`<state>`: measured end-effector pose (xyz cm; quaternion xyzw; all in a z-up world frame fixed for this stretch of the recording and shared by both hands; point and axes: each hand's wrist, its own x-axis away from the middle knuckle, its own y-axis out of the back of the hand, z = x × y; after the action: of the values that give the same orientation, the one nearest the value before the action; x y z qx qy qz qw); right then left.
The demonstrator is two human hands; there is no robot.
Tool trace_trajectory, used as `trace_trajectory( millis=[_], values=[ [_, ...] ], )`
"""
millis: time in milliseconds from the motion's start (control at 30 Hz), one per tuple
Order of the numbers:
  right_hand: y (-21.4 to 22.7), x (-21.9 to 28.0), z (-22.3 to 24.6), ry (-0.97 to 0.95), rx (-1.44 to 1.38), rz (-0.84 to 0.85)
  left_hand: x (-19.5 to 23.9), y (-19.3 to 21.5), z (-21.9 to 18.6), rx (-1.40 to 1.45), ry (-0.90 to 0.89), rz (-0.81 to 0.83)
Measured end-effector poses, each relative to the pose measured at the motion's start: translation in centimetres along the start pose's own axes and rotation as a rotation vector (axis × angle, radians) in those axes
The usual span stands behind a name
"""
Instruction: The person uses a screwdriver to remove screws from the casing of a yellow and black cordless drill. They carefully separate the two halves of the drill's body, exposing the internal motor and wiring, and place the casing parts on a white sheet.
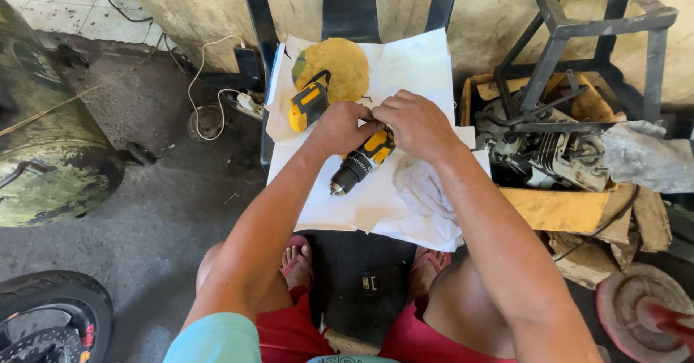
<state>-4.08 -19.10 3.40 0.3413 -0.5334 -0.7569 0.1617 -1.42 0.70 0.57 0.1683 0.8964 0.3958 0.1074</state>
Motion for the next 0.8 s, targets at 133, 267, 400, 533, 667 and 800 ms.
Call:
trace_trajectory(
  millis=[133, 267, 400, 533, 667, 800],
  values=[
    [0.6, 0.2, 0.4, 0.017, -0.033, -0.012, -0.6, -0.7, 1.1, -0.033, 0.045, -0.005],
    [3.2, -0.1, 2.3, -0.260, -0.008, -0.011, -0.2, -0.9, 0.5, -0.027, 0.061, -0.037],
    [2.0, -0.6, 3.7, -0.417, 0.152, 0.096, 0.1, -1.3, 0.9, 0.008, 0.010, -0.092],
    [0.3, -0.9, 2.8, -0.443, 0.189, 0.148, -0.4, -2.1, 1.9, -0.010, 0.029, -0.086],
    [-0.4, -1.5, 2.7, -0.448, 0.184, 0.167, 0.2, -1.5, 1.0, -0.007, -0.002, -0.098],
    [-1.8, -0.6, 1.1, -0.210, 0.126, 0.132, -1.0, -2.9, 3.1, -0.079, 0.021, -0.070]
  ],
)
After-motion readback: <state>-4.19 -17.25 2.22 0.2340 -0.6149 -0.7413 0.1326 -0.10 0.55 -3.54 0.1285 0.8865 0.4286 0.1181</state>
